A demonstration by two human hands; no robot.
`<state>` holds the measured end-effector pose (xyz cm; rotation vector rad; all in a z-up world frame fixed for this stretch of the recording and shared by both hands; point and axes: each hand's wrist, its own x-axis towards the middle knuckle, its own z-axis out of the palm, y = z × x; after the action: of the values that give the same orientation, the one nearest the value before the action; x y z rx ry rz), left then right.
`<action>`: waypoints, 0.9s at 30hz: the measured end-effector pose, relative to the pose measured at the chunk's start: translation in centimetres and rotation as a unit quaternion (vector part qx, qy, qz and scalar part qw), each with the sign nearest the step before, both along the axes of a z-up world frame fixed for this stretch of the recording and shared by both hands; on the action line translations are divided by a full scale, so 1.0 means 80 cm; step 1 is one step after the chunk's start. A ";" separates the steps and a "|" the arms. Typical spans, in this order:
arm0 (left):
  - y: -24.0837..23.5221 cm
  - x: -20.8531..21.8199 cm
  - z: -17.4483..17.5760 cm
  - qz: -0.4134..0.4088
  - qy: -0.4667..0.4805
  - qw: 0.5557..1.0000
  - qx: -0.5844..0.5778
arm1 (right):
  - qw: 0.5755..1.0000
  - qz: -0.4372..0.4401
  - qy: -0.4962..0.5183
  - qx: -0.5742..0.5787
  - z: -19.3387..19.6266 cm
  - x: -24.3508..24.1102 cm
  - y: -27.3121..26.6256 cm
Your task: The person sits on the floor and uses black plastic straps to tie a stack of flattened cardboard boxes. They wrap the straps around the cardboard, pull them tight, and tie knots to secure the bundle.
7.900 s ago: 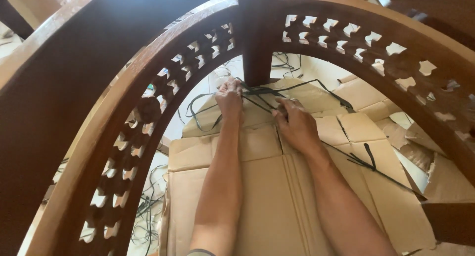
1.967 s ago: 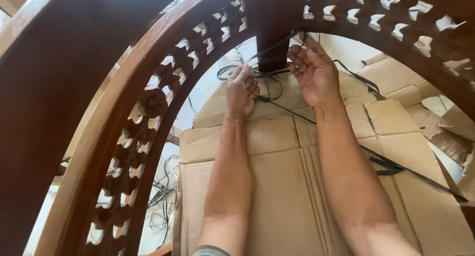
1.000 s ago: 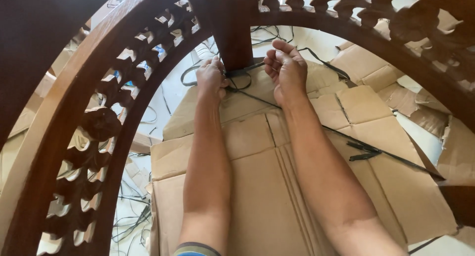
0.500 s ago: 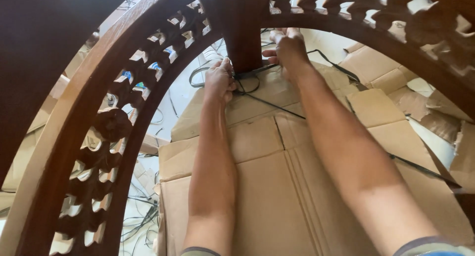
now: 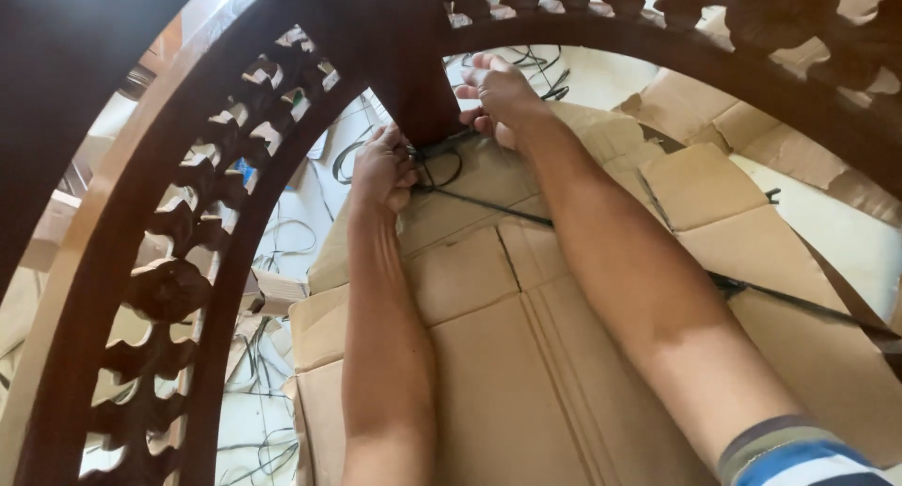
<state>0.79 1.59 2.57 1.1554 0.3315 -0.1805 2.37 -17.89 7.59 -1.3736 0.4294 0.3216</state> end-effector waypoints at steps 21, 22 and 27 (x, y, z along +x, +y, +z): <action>0.002 0.001 0.000 -0.016 -0.007 1.000 0.011 | 0.980 -0.058 -0.165 0.099 -0.040 0.027 0.011; 0.002 0.001 -0.001 -0.016 -0.007 1.000 0.013 | 0.971 -0.092 -0.176 0.136 -0.047 0.027 0.011; 0.000 0.002 0.000 -0.011 -0.009 1.000 0.006 | 0.971 -0.099 -0.165 0.139 -0.026 -0.015 0.002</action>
<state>0.94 1.61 2.56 1.1714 0.3047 -0.1882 1.16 -17.76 5.52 -1.0728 0.2310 -0.0149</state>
